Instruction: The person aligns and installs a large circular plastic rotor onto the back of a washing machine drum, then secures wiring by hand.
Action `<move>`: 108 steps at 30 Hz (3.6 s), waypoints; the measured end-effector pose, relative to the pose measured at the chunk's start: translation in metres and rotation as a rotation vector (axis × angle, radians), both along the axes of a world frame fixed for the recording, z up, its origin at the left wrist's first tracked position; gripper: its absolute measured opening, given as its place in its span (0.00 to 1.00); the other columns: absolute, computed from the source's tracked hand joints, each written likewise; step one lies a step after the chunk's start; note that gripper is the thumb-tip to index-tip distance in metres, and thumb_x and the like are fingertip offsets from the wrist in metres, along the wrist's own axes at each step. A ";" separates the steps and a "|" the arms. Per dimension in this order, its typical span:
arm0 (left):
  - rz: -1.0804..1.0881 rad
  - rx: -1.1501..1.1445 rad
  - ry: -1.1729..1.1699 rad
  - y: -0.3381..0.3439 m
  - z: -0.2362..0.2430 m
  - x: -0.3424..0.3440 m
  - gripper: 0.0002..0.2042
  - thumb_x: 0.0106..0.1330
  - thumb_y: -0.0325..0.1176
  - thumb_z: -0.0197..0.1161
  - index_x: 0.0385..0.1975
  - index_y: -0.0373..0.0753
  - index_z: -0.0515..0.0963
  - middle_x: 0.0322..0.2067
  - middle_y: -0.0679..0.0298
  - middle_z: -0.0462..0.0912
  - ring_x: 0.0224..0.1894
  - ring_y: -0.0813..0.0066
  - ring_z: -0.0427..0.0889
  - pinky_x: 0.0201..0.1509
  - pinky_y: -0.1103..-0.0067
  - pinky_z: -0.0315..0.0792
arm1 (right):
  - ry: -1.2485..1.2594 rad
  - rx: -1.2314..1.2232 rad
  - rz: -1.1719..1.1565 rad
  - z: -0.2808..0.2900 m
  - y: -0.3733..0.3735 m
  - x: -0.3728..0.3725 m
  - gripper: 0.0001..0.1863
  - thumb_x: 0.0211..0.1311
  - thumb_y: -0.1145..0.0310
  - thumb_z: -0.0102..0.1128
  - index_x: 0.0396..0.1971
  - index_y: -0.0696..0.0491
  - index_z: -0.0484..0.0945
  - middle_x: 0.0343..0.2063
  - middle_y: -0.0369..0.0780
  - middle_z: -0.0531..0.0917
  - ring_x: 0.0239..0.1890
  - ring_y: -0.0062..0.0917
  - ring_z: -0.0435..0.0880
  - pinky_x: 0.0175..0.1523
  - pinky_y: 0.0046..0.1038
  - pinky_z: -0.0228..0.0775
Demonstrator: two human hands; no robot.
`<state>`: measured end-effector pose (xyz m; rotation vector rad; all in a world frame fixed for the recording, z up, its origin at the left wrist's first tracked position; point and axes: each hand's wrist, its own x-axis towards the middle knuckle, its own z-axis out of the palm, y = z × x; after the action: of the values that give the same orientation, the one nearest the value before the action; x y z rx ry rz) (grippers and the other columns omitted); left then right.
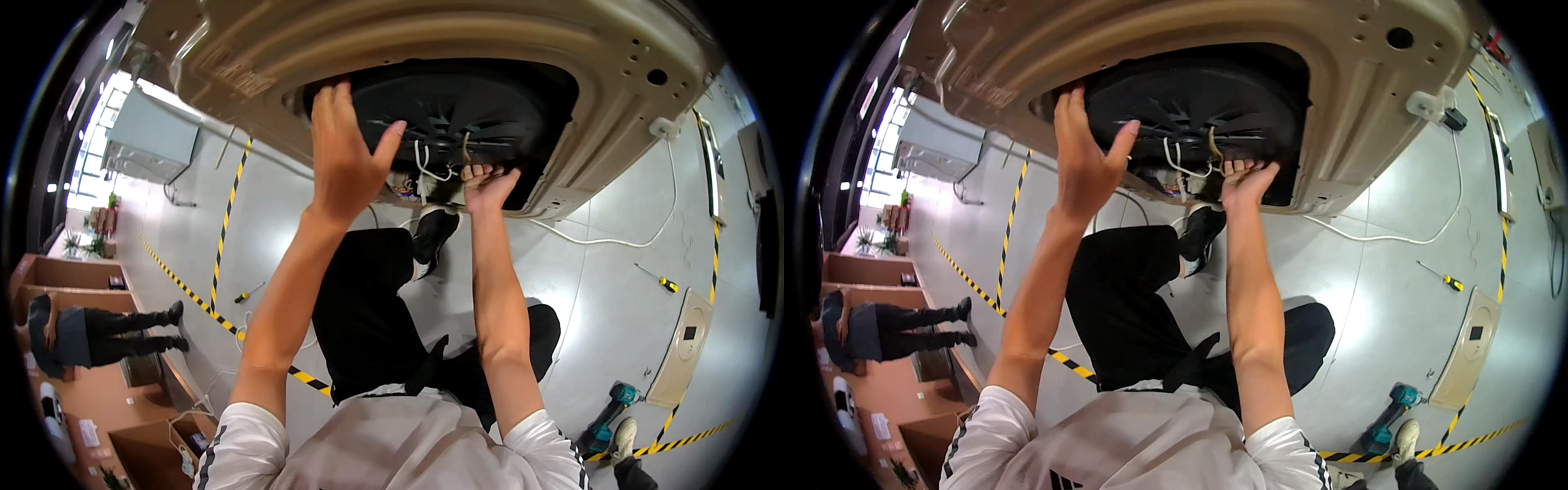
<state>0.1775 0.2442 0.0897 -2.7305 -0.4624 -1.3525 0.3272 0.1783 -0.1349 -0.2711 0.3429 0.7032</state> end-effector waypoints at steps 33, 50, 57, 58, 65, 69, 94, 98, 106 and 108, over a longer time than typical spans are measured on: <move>0.037 -0.101 -0.144 0.029 -0.009 0.036 0.40 0.47 0.55 0.71 0.49 0.23 0.70 0.48 0.41 0.70 0.51 0.51 0.68 0.59 0.69 0.60 | 0.144 -0.032 -0.337 0.042 0.025 -0.007 0.27 0.62 0.49 0.35 0.50 0.53 0.71 0.52 0.38 0.74 0.52 0.32 0.73 0.58 0.34 0.67; 0.062 -0.014 0.118 0.021 -0.030 0.025 0.44 0.50 0.44 0.72 0.54 0.20 0.52 0.54 0.33 0.56 0.56 0.40 0.57 0.61 0.63 0.53 | -0.005 -0.252 -0.313 0.038 0.027 -0.033 0.36 0.58 0.32 0.41 0.49 0.49 0.69 0.39 0.28 0.75 0.25 0.15 0.66 0.27 0.16 0.59; -0.022 0.094 -0.023 0.036 -0.038 0.037 0.46 0.47 0.45 0.73 0.58 0.25 0.52 0.59 0.38 0.52 0.63 0.45 0.50 0.66 0.64 0.46 | -0.188 -0.373 -0.122 0.031 0.020 -0.024 0.49 0.56 0.32 0.45 0.63 0.57 0.49 0.55 0.41 0.66 0.48 0.24 0.68 0.52 0.22 0.62; -0.010 0.050 -0.050 0.034 -0.037 0.040 0.50 0.45 0.42 0.74 0.64 0.28 0.48 0.64 0.40 0.47 0.68 0.46 0.45 0.69 0.65 0.43 | -0.183 -0.340 -0.068 0.032 0.017 -0.022 0.48 0.56 0.31 0.45 0.63 0.57 0.50 0.54 0.40 0.66 0.46 0.24 0.68 0.50 0.22 0.62; 0.084 -0.097 0.231 0.039 -0.027 0.029 0.47 0.53 0.51 0.69 0.56 0.16 0.51 0.54 0.31 0.56 0.58 0.43 0.55 0.65 0.65 0.47 | -0.161 -0.199 -0.004 0.027 0.015 -0.026 0.53 0.51 0.28 0.47 0.65 0.52 0.43 0.61 0.38 0.57 0.58 0.24 0.62 0.58 0.24 0.58; -0.004 0.078 0.153 0.048 -0.032 0.032 0.49 0.52 0.52 0.69 0.57 0.14 0.49 0.53 0.29 0.56 0.58 0.44 0.56 0.65 0.65 0.47 | -0.199 -0.241 0.072 0.028 0.012 -0.024 0.54 0.51 0.27 0.44 0.64 0.55 0.43 0.60 0.41 0.57 0.57 0.24 0.62 0.56 0.25 0.60; 0.040 0.242 0.074 0.048 -0.035 0.034 0.56 0.41 0.46 0.76 0.63 0.24 0.44 0.64 0.39 0.47 0.66 0.44 0.47 0.69 0.65 0.43 | -0.483 -0.444 0.358 0.026 -0.020 -0.007 0.49 0.51 0.26 0.42 0.51 0.63 0.66 0.36 0.46 0.77 0.34 0.25 0.77 0.41 0.24 0.73; 0.097 0.249 0.264 0.050 -0.031 0.027 0.62 0.37 0.57 0.76 0.58 0.16 0.42 0.53 0.36 0.53 0.58 0.48 0.54 0.64 0.65 0.48 | -0.483 -0.535 0.251 0.032 -0.027 -0.013 0.47 0.51 0.30 0.48 0.49 0.64 0.64 0.35 0.46 0.76 0.33 0.25 0.78 0.39 0.23 0.73; 0.146 0.343 0.285 0.051 -0.029 0.029 0.57 0.38 0.54 0.77 0.54 0.16 0.48 0.49 0.42 0.56 0.56 0.54 0.57 0.63 0.69 0.51 | -0.797 -0.815 -0.018 0.025 -0.022 -0.025 0.41 0.48 0.41 0.63 0.43 0.67 0.64 0.32 0.50 0.79 0.35 0.35 0.81 0.45 0.28 0.70; 0.145 0.375 0.302 0.058 -0.033 0.028 0.57 0.39 0.54 0.77 0.54 0.16 0.48 0.49 0.42 0.56 0.56 0.56 0.57 0.64 0.69 0.49 | -0.766 -0.831 0.005 0.031 -0.021 -0.026 0.39 0.48 0.42 0.64 0.40 0.66 0.64 0.26 0.49 0.79 0.32 0.34 0.81 0.43 0.27 0.70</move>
<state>0.2055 0.3027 0.0570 -2.4731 -0.3351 -0.8673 0.3016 0.1574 -0.1038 -1.2875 -0.1243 0.3831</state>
